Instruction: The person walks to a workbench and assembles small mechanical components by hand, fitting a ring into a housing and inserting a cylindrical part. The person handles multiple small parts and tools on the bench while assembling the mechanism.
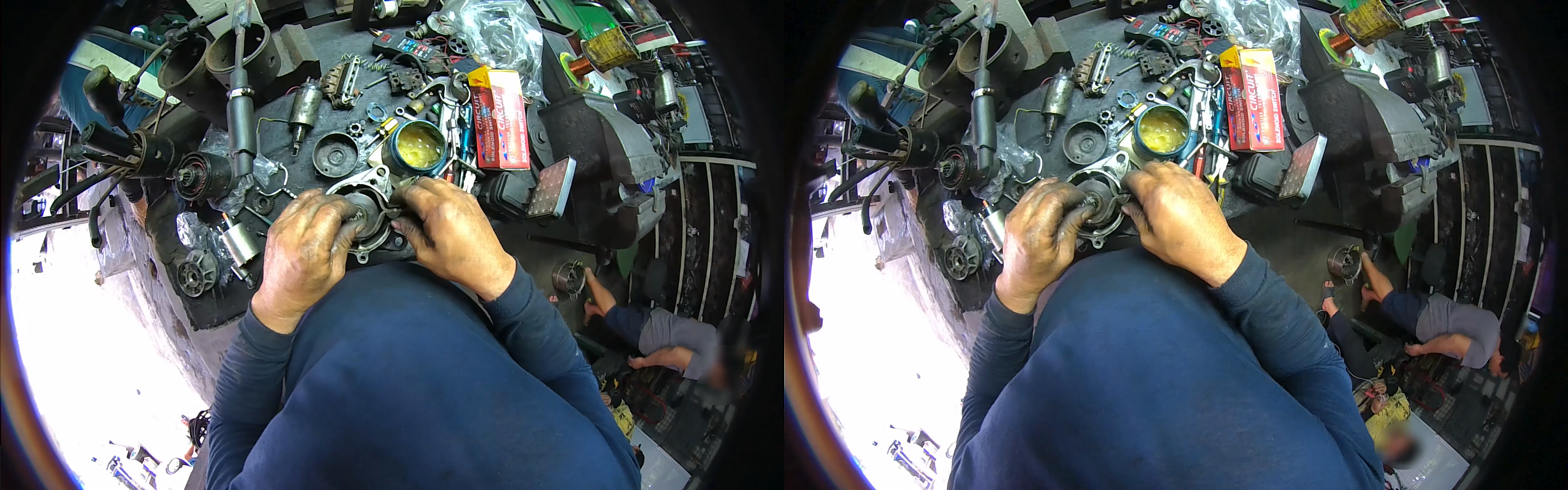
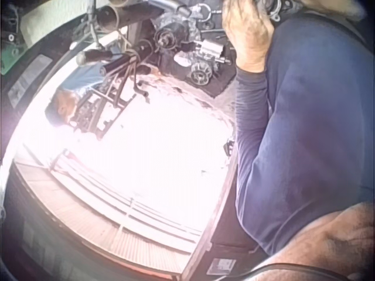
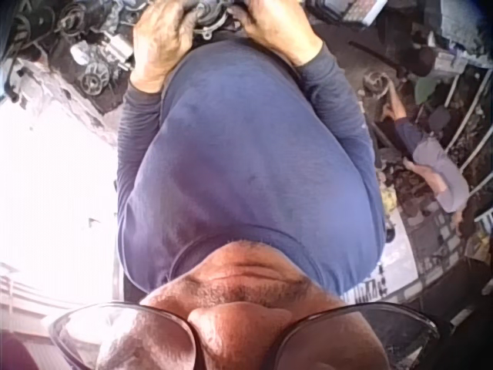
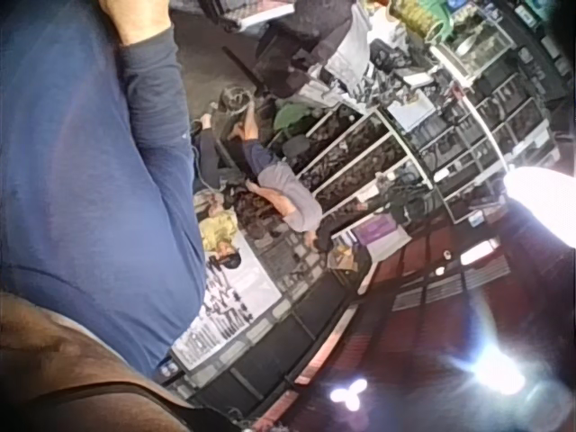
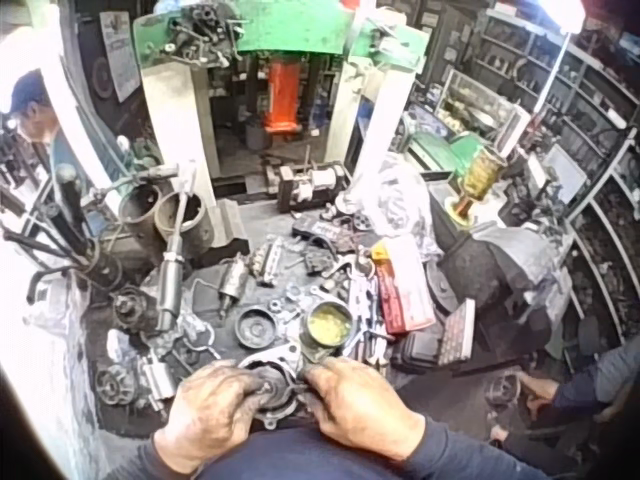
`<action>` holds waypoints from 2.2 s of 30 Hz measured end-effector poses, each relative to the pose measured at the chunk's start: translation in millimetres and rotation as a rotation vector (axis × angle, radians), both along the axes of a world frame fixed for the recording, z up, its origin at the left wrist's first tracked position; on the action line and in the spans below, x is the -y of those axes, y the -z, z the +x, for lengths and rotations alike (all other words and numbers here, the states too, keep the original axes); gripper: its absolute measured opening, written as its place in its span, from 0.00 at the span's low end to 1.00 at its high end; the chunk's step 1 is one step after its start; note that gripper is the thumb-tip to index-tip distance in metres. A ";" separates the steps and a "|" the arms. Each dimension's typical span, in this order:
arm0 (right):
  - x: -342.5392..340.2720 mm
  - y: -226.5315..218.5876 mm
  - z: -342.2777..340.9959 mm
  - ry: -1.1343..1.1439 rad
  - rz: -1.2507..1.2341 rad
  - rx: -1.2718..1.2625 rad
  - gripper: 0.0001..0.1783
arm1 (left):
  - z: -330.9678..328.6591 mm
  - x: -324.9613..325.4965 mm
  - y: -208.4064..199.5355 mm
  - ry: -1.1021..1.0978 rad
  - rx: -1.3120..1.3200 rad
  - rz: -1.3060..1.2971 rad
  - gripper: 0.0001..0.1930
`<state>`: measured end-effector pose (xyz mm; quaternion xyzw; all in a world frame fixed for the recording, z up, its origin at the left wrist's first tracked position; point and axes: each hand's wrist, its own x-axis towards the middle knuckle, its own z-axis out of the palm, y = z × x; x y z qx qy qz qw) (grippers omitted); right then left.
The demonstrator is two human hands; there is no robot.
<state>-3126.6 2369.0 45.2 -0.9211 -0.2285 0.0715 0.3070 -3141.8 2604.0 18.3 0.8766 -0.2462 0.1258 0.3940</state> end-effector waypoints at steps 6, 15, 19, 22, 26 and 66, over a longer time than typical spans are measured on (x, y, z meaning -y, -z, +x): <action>5.8 -13.7 15.9 -0.155 0.009 0.288 0.20 | 1.8 -0.7 -2.2 0.007 0.049 0.070 0.09; 48.3 -10.0 6.0 0.235 0.522 -0.056 0.17 | -0.2 9.9 -4.1 -0.051 0.030 0.231 0.10; 37.2 9.2 -10.3 0.336 0.939 -0.149 0.18 | -3.9 23.5 -24.8 -0.108 0.037 0.111 0.18; 26.5 15.2 -15.4 0.319 1.007 -0.119 0.19 | -18.1 38.8 -42.8 -0.063 -0.574 -0.403 0.31; 15.8 16.2 -9.8 0.205 0.858 0.080 0.20 | -14.3 67.7 -39.0 0.065 -1.070 -1.308 0.26; 15.7 25.5 -6.7 -0.067 0.621 0.327 0.16 | -49.4 85.1 -17.0 -0.237 -0.892 -1.469 0.14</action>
